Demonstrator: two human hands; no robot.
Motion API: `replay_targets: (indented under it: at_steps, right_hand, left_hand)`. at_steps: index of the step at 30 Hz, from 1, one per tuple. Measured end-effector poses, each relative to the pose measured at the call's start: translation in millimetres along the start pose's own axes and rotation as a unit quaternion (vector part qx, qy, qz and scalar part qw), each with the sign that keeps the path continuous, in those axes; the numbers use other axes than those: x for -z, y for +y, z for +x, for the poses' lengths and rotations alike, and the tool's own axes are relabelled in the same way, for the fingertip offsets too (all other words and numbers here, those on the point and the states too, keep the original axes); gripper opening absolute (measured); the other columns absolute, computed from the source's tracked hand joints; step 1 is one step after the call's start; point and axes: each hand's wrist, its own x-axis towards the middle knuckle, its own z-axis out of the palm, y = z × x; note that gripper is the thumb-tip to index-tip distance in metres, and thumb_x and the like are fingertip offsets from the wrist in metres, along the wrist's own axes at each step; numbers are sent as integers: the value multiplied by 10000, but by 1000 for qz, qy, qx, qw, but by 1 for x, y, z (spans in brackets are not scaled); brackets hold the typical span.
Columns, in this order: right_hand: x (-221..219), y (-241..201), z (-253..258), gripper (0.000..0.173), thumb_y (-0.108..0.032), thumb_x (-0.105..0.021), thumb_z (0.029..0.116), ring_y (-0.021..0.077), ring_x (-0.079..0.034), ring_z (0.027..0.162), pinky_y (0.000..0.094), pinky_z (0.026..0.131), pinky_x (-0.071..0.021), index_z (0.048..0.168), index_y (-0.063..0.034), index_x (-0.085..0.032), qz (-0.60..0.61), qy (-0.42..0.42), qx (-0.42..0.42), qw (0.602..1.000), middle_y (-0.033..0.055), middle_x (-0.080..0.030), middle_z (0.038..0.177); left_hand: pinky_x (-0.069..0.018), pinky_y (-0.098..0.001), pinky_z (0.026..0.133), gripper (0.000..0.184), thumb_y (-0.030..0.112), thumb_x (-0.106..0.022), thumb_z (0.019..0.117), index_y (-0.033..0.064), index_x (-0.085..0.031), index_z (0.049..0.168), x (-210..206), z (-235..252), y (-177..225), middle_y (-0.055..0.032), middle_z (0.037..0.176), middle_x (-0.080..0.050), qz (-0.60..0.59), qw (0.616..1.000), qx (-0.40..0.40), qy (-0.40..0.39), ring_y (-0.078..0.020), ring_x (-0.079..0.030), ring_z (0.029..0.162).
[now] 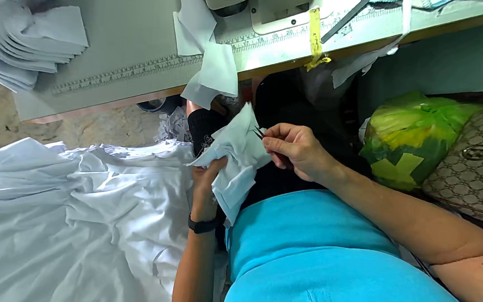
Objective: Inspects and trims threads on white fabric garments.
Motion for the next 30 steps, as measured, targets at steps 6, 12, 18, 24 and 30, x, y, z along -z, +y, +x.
replay_targets:
  at_steps: [6, 12, 18, 24, 30]
  right_hand:
    - [-2, 16, -3, 96, -122, -715, 933, -10, -527, 526, 135, 472, -450, 1000, -87, -657, -133, -39, 49, 989, -45, -631, 737]
    - [11, 40, 18, 187, -169, -723, 889, 44, -573, 711, 147, 622, -489, 949, 0, -671, -364, -61, 356, 858, 52, -623, 832]
    - [9, 44, 29, 132, -125, -711, 893, 113, -615, 710, 214, 598, -502, 876, -2, -666, -398, -84, 431, 806, 79, -637, 804]
    - [1, 44, 31, 143, -104, -702, 932, 134, -656, 793, 212, 717, -551, 933, 37, -677, -360, -107, 456, 807, 118, -669, 861]
    - [-5, 6, 20, 40, -33, -644, 939, -62, -551, 618, 103, 565, -480, 946, 2, -661, -181, -56, 270, 944, -51, -640, 765]
  left_hand:
    - [-605, -275, 725, 142, 66, -643, 940, 145, -723, 1027, 4, 0, -8, 4, 876, -734, -54, 998, 5, -8, -72, -704, 786]
    - [-607, -276, 741, 165, 76, -626, 945, 149, -726, 1054, 9, 1, -6, 3, 894, -742, -61, 998, -2, -24, -73, -710, 805]
    - [-603, -272, 742, 168, 55, -610, 936, 147, -740, 988, 12, 3, -4, 2, 860, -742, -61, 997, -5, -38, -70, -709, 786]
    - [-604, -266, 729, 178, 34, -627, 909, 155, -750, 954, 11, 3, -4, 10, 843, -748, -60, 997, -7, -47, -60, -710, 768]
    - [-608, -268, 756, 198, 27, -604, 923, 144, -740, 1006, 17, 3, -6, 7, 887, -753, -79, 995, -1, -57, -64, -717, 809]
